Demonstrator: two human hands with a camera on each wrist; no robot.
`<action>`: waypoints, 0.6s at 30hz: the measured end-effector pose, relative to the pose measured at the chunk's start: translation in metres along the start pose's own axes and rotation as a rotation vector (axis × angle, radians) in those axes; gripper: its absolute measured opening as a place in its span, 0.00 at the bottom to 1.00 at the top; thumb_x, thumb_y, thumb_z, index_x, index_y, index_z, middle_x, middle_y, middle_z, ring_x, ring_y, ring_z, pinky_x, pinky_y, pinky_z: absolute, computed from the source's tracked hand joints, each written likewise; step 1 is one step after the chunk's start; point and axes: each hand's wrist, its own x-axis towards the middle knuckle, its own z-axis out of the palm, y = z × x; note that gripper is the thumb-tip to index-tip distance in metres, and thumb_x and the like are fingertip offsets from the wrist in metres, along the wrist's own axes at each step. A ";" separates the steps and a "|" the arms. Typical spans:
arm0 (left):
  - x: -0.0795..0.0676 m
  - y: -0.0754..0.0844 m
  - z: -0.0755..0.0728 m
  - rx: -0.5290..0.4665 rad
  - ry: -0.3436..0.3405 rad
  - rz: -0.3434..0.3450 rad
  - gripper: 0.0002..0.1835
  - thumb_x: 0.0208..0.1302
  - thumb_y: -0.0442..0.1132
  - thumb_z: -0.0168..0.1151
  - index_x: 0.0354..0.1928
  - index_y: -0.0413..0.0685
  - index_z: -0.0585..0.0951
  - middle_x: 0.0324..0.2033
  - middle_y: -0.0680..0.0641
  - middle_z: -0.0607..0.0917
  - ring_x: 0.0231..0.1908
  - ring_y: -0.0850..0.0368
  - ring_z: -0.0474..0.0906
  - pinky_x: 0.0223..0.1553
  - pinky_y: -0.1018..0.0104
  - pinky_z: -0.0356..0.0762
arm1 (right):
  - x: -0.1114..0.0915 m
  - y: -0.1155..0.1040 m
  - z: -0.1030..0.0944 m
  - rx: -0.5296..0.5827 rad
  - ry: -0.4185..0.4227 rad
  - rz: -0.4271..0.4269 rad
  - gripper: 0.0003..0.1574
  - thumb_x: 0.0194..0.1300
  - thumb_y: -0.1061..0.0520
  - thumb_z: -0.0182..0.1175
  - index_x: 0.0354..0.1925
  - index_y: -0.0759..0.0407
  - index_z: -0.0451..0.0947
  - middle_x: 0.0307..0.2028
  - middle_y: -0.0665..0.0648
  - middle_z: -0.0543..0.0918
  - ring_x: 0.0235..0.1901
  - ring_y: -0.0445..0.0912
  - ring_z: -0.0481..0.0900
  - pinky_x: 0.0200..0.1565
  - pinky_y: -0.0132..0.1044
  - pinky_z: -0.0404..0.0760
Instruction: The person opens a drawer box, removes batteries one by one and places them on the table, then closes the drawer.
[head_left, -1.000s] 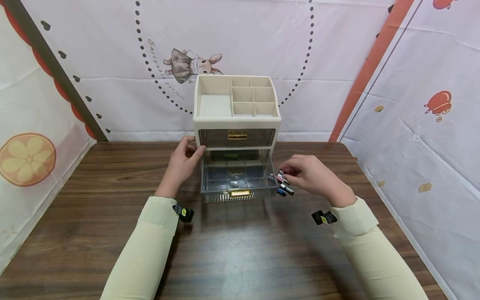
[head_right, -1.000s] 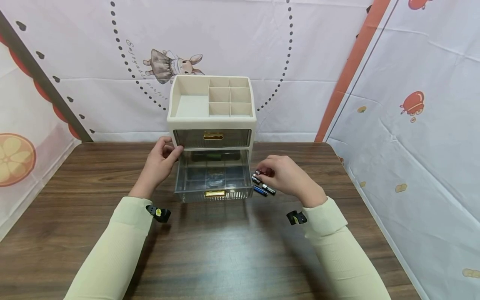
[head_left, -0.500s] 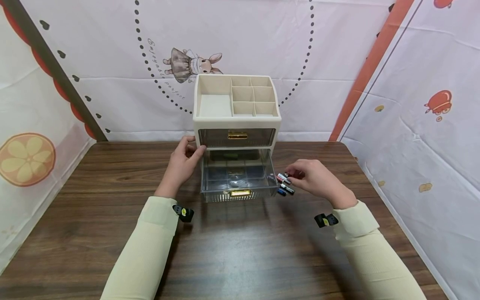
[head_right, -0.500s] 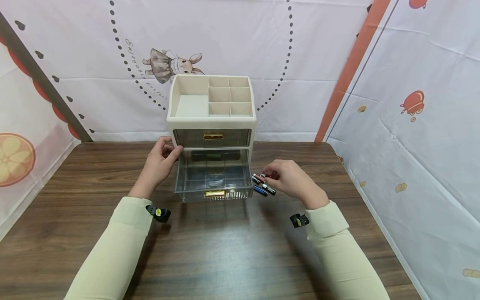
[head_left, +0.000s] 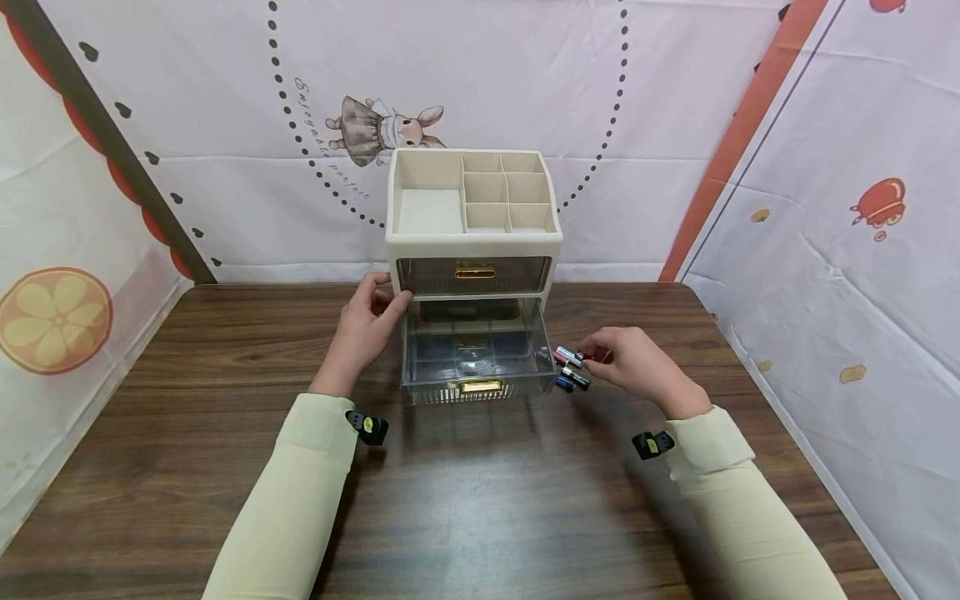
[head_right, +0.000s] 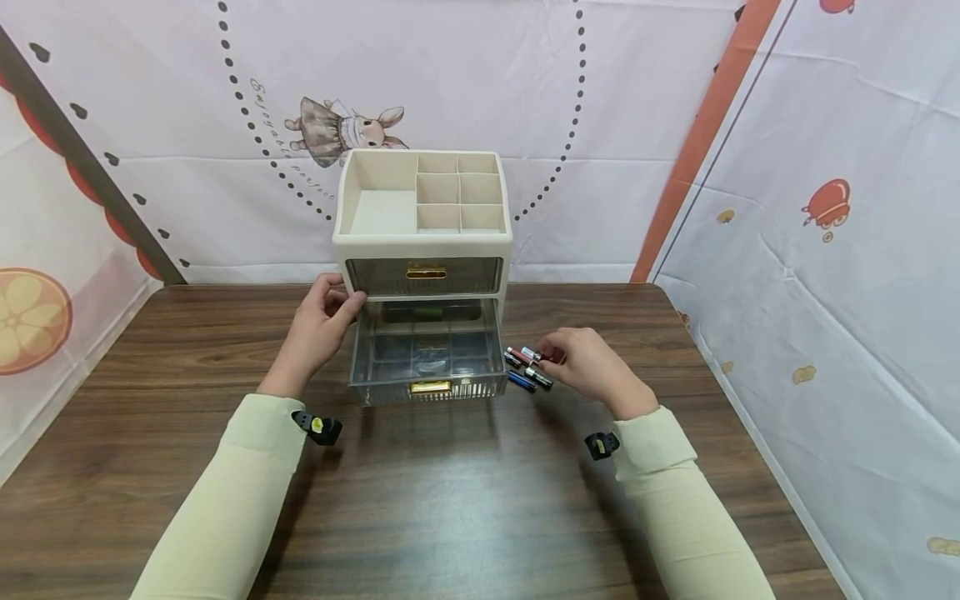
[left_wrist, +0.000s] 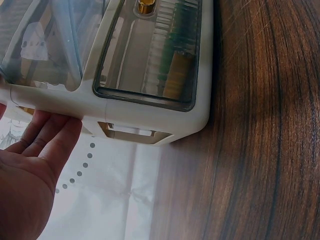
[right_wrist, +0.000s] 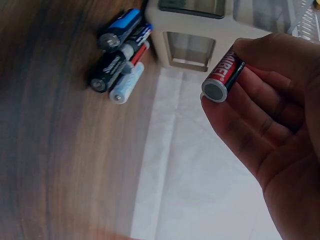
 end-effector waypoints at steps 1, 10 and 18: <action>0.000 0.000 0.000 -0.001 0.000 0.000 0.34 0.63 0.71 0.49 0.64 0.59 0.66 0.47 0.42 0.80 0.46 0.47 0.77 0.45 0.49 0.74 | 0.000 0.002 0.001 -0.002 0.000 0.003 0.09 0.60 0.60 0.66 0.41 0.60 0.84 0.31 0.51 0.84 0.31 0.40 0.80 0.33 0.37 0.79; 0.000 0.000 -0.001 -0.008 0.001 0.004 0.34 0.64 0.70 0.49 0.64 0.59 0.66 0.47 0.42 0.80 0.46 0.47 0.77 0.45 0.49 0.75 | -0.001 0.010 0.009 -0.003 0.001 0.020 0.11 0.60 0.61 0.66 0.43 0.62 0.84 0.31 0.52 0.84 0.31 0.41 0.80 0.33 0.37 0.78; 0.000 0.000 0.000 -0.006 -0.007 -0.012 0.36 0.62 0.73 0.48 0.64 0.60 0.66 0.48 0.43 0.80 0.46 0.48 0.77 0.45 0.49 0.75 | 0.001 0.017 0.016 -0.005 -0.021 0.046 0.08 0.60 0.60 0.66 0.39 0.61 0.84 0.30 0.52 0.84 0.30 0.41 0.79 0.31 0.36 0.77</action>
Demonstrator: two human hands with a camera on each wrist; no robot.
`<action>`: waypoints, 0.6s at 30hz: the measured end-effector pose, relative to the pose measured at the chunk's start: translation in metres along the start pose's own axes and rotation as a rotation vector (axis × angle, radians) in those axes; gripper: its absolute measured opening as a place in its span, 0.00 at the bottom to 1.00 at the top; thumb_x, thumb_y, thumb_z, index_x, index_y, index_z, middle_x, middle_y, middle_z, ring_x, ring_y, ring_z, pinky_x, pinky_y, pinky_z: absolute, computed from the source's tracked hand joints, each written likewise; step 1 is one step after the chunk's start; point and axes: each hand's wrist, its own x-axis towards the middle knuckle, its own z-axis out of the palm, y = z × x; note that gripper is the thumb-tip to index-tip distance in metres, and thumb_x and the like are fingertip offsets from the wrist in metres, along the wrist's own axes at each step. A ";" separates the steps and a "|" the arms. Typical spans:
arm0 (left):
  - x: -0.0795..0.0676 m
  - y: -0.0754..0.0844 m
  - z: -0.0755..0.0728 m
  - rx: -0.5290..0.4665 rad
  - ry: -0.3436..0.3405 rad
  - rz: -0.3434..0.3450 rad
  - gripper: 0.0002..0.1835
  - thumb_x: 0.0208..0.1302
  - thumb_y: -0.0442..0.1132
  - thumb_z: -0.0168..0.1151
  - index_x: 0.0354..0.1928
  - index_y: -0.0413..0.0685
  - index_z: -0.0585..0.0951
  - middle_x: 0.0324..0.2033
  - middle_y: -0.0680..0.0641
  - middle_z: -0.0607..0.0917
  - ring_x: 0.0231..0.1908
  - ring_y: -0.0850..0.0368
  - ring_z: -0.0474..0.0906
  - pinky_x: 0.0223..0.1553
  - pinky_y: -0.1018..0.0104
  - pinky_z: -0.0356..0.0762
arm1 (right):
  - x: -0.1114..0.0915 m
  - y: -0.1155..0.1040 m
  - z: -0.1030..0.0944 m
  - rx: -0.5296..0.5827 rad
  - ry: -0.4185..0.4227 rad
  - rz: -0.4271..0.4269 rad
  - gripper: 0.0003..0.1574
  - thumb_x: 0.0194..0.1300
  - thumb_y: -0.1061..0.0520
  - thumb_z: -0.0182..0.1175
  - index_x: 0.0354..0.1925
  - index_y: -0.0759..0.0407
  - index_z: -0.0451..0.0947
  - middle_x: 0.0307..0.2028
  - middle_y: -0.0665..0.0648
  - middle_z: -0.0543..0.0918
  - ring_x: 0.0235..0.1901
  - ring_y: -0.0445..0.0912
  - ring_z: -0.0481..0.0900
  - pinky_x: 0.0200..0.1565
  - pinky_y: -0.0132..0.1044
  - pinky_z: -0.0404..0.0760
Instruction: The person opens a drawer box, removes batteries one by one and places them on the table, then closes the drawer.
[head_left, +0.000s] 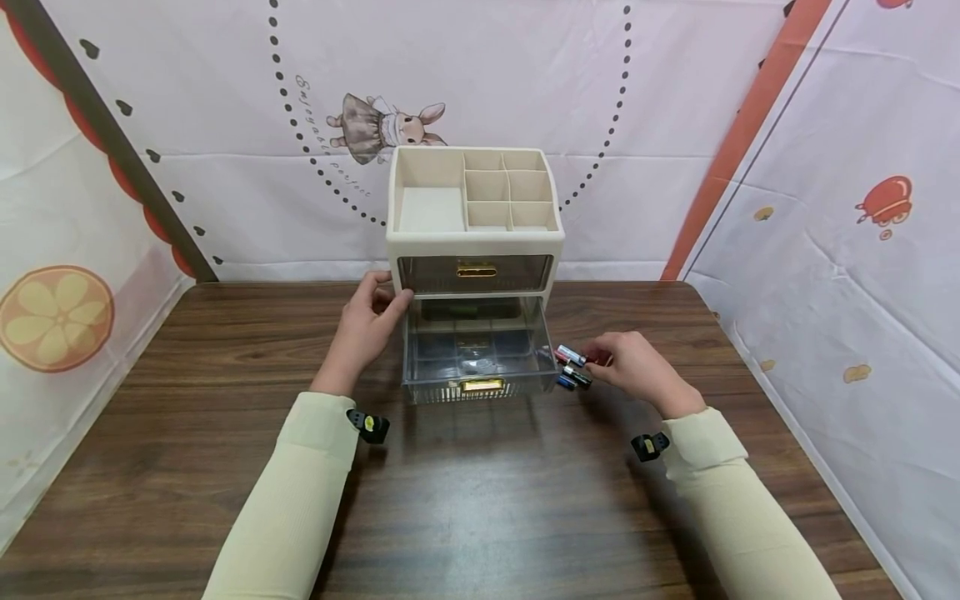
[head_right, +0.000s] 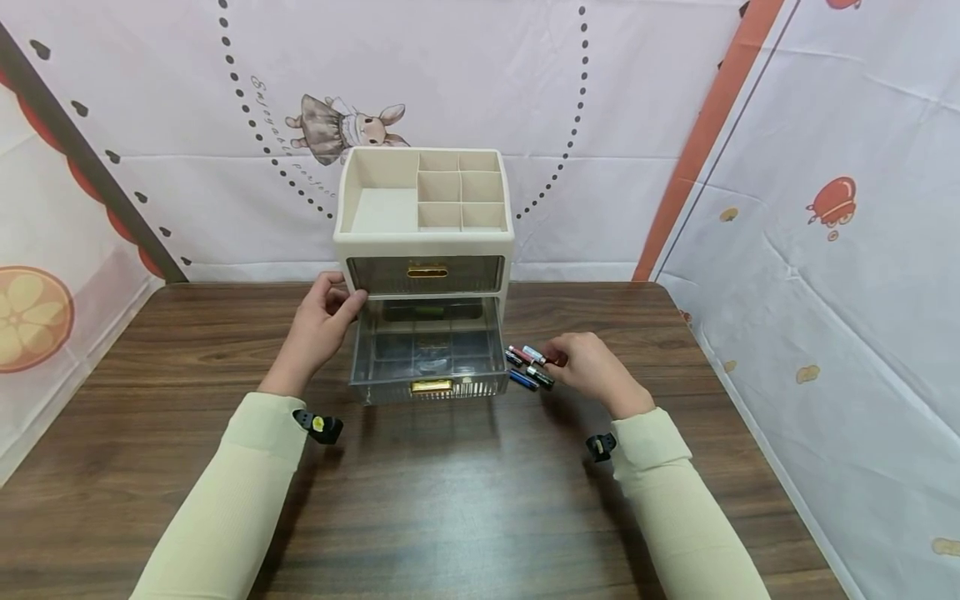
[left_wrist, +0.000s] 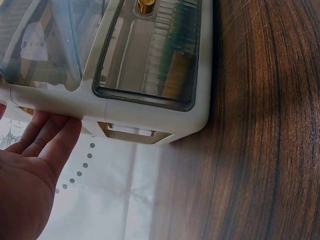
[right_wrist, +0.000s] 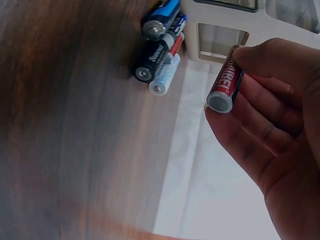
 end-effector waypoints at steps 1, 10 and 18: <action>0.000 0.000 0.000 0.001 0.000 0.001 0.36 0.62 0.72 0.49 0.64 0.60 0.66 0.48 0.43 0.80 0.46 0.48 0.77 0.45 0.49 0.75 | 0.000 0.001 0.001 -0.001 -0.002 0.003 0.08 0.60 0.60 0.66 0.39 0.61 0.84 0.30 0.52 0.84 0.30 0.41 0.79 0.31 0.36 0.77; 0.000 -0.001 0.000 -0.006 -0.001 0.002 0.36 0.62 0.73 0.49 0.64 0.61 0.66 0.48 0.44 0.80 0.46 0.48 0.78 0.45 0.49 0.75 | 0.002 0.011 0.011 -0.012 -0.004 0.035 0.06 0.59 0.61 0.66 0.36 0.62 0.84 0.28 0.54 0.84 0.29 0.43 0.79 0.32 0.38 0.78; 0.000 -0.001 0.000 -0.006 0.003 0.004 0.35 0.62 0.72 0.49 0.64 0.60 0.66 0.48 0.43 0.80 0.46 0.48 0.78 0.44 0.49 0.75 | 0.002 0.017 0.017 -0.007 -0.016 0.050 0.06 0.59 0.61 0.66 0.36 0.61 0.84 0.28 0.53 0.84 0.29 0.42 0.79 0.33 0.39 0.79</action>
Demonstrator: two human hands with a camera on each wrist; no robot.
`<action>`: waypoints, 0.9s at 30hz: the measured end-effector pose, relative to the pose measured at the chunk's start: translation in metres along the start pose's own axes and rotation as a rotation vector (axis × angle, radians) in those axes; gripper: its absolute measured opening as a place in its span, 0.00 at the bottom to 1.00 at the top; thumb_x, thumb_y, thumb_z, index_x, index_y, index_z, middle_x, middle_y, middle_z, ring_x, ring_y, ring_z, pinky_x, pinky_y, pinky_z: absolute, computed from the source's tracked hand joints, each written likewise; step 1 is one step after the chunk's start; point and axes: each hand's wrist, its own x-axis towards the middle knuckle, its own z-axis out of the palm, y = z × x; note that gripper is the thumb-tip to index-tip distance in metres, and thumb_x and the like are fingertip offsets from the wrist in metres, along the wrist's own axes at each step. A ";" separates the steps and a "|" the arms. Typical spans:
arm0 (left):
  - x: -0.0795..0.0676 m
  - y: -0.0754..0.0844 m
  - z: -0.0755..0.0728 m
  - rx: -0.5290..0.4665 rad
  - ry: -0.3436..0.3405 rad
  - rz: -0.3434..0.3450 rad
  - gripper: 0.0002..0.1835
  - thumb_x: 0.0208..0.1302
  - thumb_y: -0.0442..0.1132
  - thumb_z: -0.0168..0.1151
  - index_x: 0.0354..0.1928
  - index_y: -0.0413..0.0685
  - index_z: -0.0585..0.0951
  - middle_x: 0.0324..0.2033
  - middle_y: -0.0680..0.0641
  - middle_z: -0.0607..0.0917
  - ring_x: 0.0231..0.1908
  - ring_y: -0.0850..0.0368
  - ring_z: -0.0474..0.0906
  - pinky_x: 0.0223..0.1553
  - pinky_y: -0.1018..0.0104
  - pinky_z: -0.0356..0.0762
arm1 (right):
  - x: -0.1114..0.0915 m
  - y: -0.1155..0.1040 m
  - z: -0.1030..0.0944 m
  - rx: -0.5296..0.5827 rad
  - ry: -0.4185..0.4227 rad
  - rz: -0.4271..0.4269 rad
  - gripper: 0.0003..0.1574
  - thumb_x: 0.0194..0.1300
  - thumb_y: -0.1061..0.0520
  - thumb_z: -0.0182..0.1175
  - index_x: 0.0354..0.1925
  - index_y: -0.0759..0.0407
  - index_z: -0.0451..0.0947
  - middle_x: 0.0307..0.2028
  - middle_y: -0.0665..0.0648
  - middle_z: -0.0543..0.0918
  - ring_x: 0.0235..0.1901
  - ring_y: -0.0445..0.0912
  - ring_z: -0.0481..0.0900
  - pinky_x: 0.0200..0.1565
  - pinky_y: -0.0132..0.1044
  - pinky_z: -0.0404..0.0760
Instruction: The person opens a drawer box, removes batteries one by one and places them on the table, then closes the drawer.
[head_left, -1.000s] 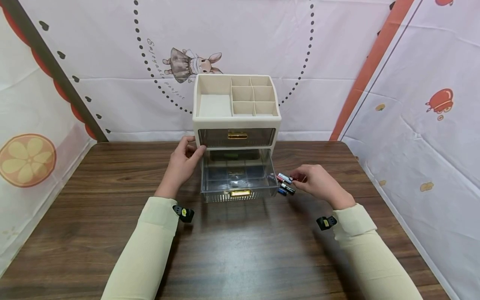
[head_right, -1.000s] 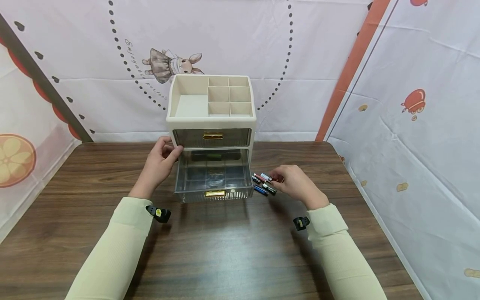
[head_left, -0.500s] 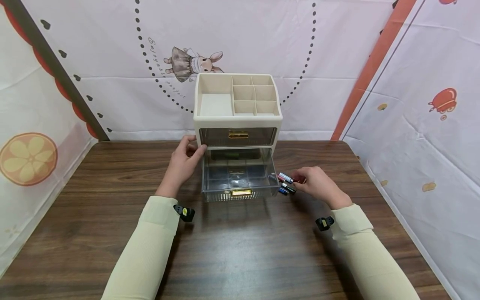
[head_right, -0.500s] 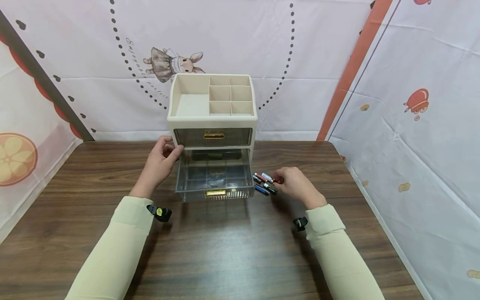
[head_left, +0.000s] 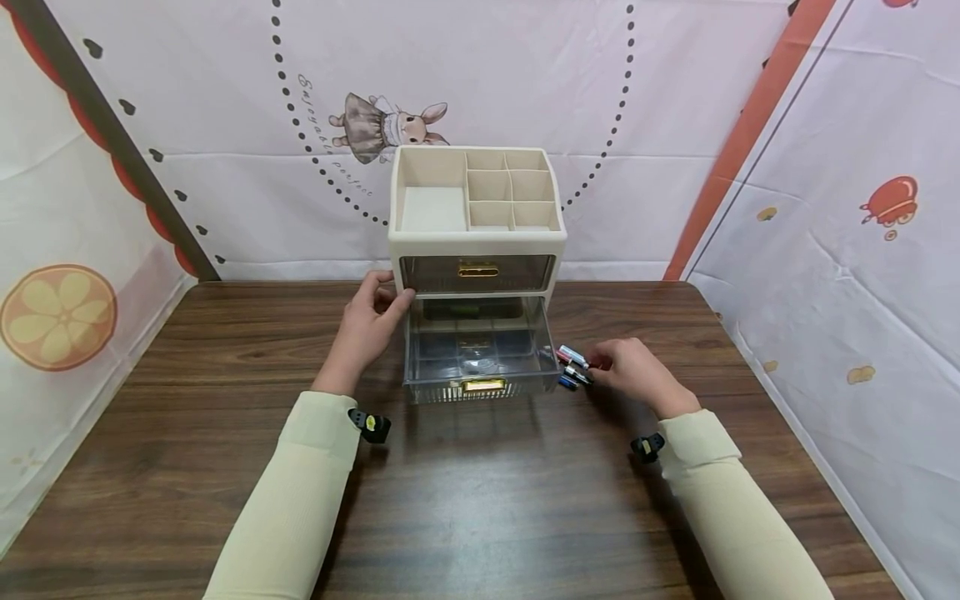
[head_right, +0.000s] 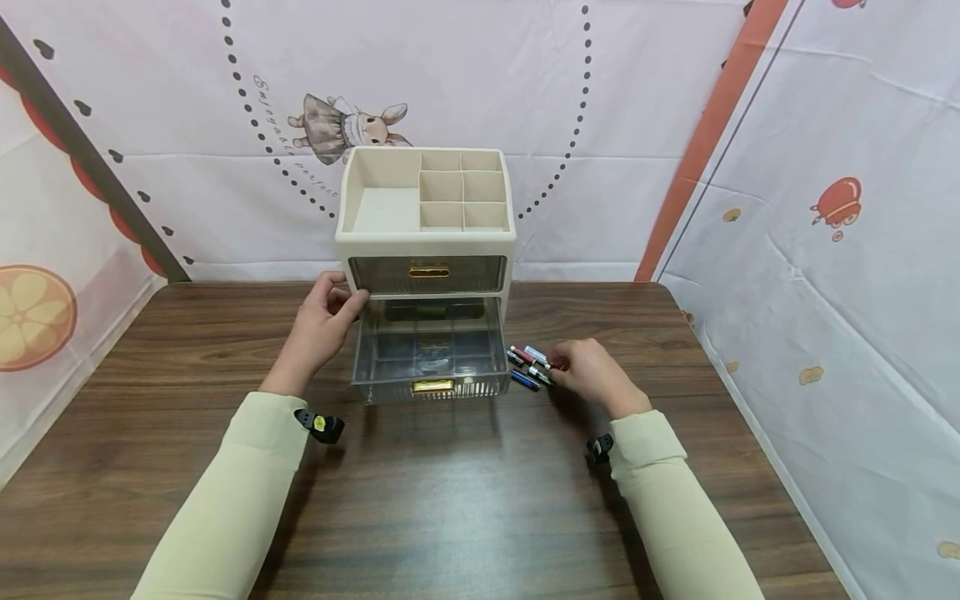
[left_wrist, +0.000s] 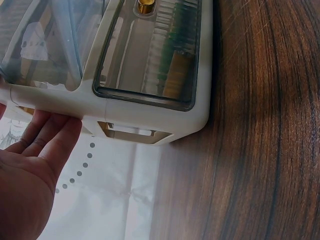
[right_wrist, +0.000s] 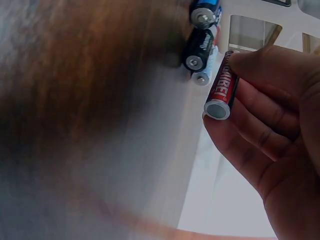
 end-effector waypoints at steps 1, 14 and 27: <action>0.000 0.000 0.000 0.002 -0.003 0.003 0.35 0.63 0.71 0.49 0.64 0.60 0.66 0.48 0.43 0.80 0.46 0.47 0.78 0.44 0.49 0.75 | 0.000 0.001 0.001 0.001 -0.002 0.002 0.06 0.59 0.60 0.66 0.36 0.61 0.84 0.28 0.53 0.84 0.29 0.42 0.79 0.33 0.39 0.79; 0.002 0.000 0.001 0.006 -0.007 0.008 0.33 0.65 0.69 0.50 0.64 0.59 0.66 0.48 0.42 0.80 0.46 0.47 0.77 0.45 0.49 0.75 | 0.000 0.009 0.005 0.012 -0.059 0.068 0.06 0.62 0.59 0.64 0.38 0.60 0.84 0.30 0.53 0.85 0.31 0.43 0.80 0.35 0.41 0.79; 0.001 0.000 0.001 0.010 -0.007 0.000 0.33 0.64 0.69 0.50 0.65 0.60 0.65 0.49 0.42 0.80 0.47 0.46 0.77 0.46 0.48 0.75 | 0.001 0.014 0.008 0.022 -0.082 0.064 0.07 0.63 0.59 0.63 0.39 0.59 0.84 0.32 0.54 0.86 0.32 0.43 0.81 0.37 0.42 0.80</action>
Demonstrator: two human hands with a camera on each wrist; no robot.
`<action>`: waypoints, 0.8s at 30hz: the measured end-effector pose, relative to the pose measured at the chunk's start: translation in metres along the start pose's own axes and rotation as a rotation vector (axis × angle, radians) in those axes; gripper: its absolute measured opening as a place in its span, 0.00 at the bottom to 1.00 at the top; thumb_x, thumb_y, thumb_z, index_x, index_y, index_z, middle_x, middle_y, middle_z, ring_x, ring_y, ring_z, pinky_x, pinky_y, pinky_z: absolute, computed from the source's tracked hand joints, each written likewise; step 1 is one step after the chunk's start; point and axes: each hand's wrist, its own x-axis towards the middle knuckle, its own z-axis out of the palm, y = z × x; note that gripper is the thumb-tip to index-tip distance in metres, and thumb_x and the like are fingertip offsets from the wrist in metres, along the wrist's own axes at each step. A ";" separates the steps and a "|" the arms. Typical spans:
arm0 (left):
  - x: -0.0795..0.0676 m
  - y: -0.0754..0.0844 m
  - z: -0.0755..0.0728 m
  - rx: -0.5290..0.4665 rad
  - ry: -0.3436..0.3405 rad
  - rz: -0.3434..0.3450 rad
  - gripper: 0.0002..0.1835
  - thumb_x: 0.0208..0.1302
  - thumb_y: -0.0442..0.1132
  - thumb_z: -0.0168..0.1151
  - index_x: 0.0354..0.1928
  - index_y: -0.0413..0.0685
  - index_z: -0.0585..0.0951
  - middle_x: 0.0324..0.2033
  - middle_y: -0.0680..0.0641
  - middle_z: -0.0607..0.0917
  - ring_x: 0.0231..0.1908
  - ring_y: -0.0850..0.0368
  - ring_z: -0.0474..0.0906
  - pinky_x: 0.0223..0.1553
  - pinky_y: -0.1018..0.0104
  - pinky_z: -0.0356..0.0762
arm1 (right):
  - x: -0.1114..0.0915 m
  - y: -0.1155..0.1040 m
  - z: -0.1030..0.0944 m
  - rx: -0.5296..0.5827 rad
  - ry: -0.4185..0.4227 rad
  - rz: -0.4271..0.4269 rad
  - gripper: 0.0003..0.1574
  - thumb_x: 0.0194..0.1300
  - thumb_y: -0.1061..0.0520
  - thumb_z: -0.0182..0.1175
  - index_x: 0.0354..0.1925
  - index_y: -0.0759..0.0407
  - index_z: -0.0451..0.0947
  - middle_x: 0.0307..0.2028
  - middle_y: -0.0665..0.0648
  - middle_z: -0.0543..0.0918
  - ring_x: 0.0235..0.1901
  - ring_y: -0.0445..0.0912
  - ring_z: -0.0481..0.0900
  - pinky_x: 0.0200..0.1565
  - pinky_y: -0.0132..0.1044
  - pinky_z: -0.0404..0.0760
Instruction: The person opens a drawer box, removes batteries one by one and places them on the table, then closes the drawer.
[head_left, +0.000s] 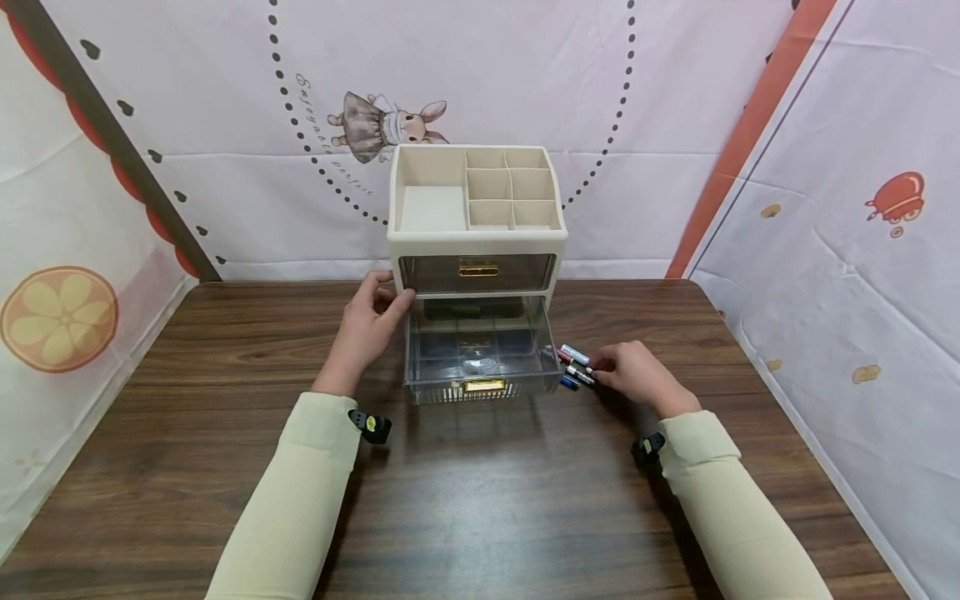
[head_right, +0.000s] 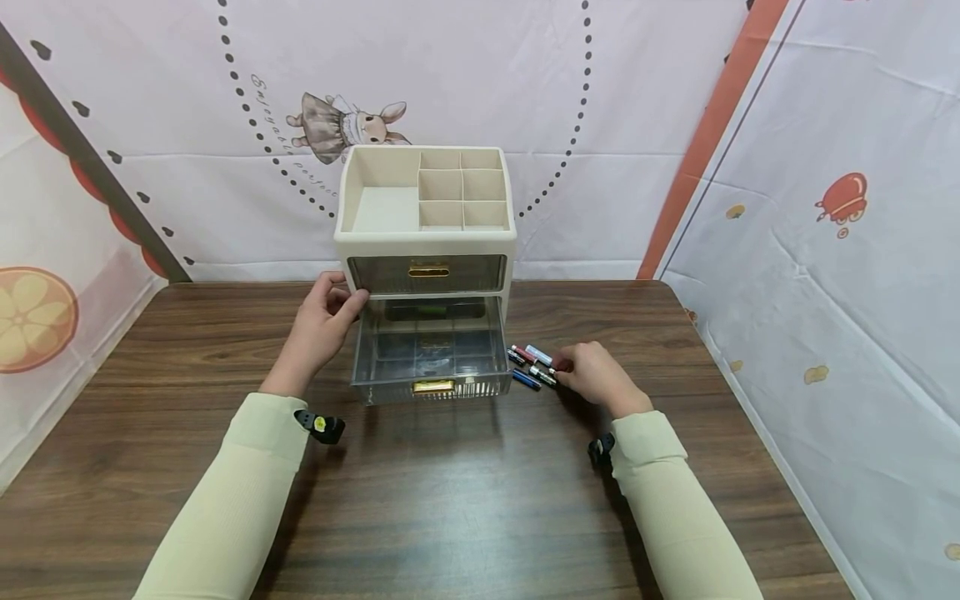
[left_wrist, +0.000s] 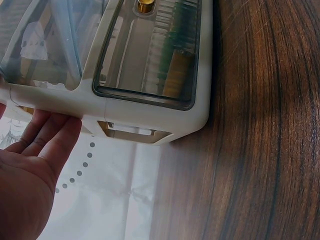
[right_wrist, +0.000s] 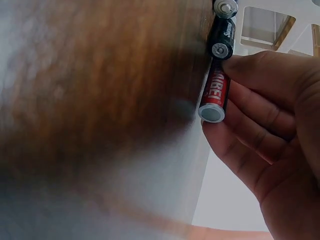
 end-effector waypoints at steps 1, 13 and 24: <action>0.000 0.000 0.000 0.000 0.000 0.001 0.34 0.64 0.69 0.50 0.65 0.60 0.65 0.49 0.42 0.80 0.47 0.46 0.77 0.46 0.48 0.75 | 0.000 0.000 0.000 -0.003 -0.001 -0.002 0.07 0.63 0.59 0.63 0.39 0.59 0.84 0.32 0.54 0.86 0.32 0.43 0.81 0.37 0.42 0.80; 0.000 -0.001 0.000 0.007 -0.001 0.005 0.34 0.65 0.69 0.49 0.65 0.59 0.65 0.49 0.42 0.80 0.47 0.46 0.77 0.45 0.48 0.75 | -0.002 0.000 0.000 -0.018 0.004 0.001 0.07 0.64 0.59 0.62 0.39 0.58 0.84 0.32 0.54 0.86 0.31 0.43 0.80 0.37 0.42 0.80; 0.000 -0.001 0.000 0.000 0.005 0.005 0.35 0.64 0.71 0.49 0.65 0.59 0.65 0.49 0.43 0.80 0.47 0.47 0.77 0.46 0.48 0.75 | -0.005 -0.016 -0.011 -0.032 0.092 -0.060 0.06 0.64 0.59 0.63 0.37 0.60 0.85 0.28 0.53 0.85 0.29 0.42 0.80 0.31 0.38 0.78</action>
